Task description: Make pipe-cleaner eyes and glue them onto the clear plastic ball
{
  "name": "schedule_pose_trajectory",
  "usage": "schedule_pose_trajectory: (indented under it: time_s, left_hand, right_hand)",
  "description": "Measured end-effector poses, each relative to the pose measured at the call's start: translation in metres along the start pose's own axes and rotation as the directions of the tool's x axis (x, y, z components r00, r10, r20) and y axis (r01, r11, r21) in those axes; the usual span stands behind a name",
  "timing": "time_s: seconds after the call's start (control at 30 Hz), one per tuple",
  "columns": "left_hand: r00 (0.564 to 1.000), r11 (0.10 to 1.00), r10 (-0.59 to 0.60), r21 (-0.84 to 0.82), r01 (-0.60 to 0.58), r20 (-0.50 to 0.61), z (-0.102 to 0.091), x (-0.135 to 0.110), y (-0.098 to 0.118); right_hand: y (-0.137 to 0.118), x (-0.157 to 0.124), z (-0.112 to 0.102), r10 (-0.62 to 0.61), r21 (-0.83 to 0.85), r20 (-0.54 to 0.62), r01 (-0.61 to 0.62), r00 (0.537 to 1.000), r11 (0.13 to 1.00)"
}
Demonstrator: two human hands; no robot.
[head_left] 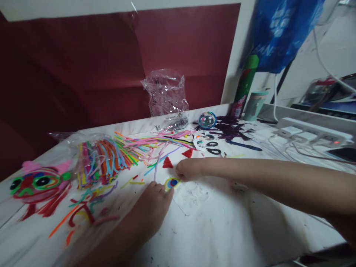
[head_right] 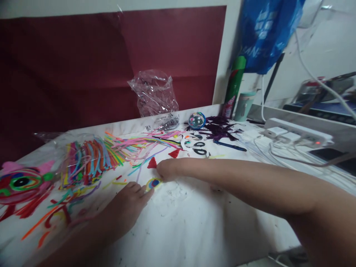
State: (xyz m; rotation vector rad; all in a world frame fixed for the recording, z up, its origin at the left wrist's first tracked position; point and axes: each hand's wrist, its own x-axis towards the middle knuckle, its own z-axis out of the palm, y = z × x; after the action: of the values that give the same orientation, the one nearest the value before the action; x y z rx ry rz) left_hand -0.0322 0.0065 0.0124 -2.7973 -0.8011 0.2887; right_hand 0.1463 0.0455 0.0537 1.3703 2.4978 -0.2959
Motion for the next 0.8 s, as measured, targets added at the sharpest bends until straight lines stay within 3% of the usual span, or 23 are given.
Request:
schedule_pose_trajectory:
  time_s: [0.2,0.5,0.6,0.67,0.73,0.8]
  left_hand:
    - [1.000,1.000,-0.008,-0.011,0.008,0.018,0.000,-0.001,0.000]
    - [1.000,1.000,0.001,-0.004,-0.001,-0.028,0.006,-0.002,-0.002]
    - [0.991,0.999,0.003,-0.042,-0.009,-0.135,0.006,-0.007,-0.006]
    - [0.952,0.997,-0.047,-0.079,0.025,-0.302,0.001,-0.010,-0.008]
    - [0.857,0.989,-0.119,-0.132,0.060,-0.501,-0.007,-0.010,-0.010]
    - [0.756,0.977,-0.166,-0.211,0.038,-0.633,-0.016,-0.007,-0.010]
  right_hand:
    - [0.006,0.003,0.006,-0.033,0.003,0.040,0.033,0.999,0.999]
    - [0.029,-0.008,0.023,-0.195,0.156,-0.110,0.211,0.975,0.965]
    - [0.024,-0.016,0.023,-0.166,0.140,-0.181,0.192,0.969,0.971]
    - [0.016,-0.023,0.022,-0.149,0.113,-0.239,0.180,0.960,0.977]
    - [0.007,-0.032,0.019,-0.156,0.084,-0.309,0.191,0.938,0.978]
    - [-0.001,-0.043,0.017,-0.184,0.053,-0.377,0.220,0.908,0.974]
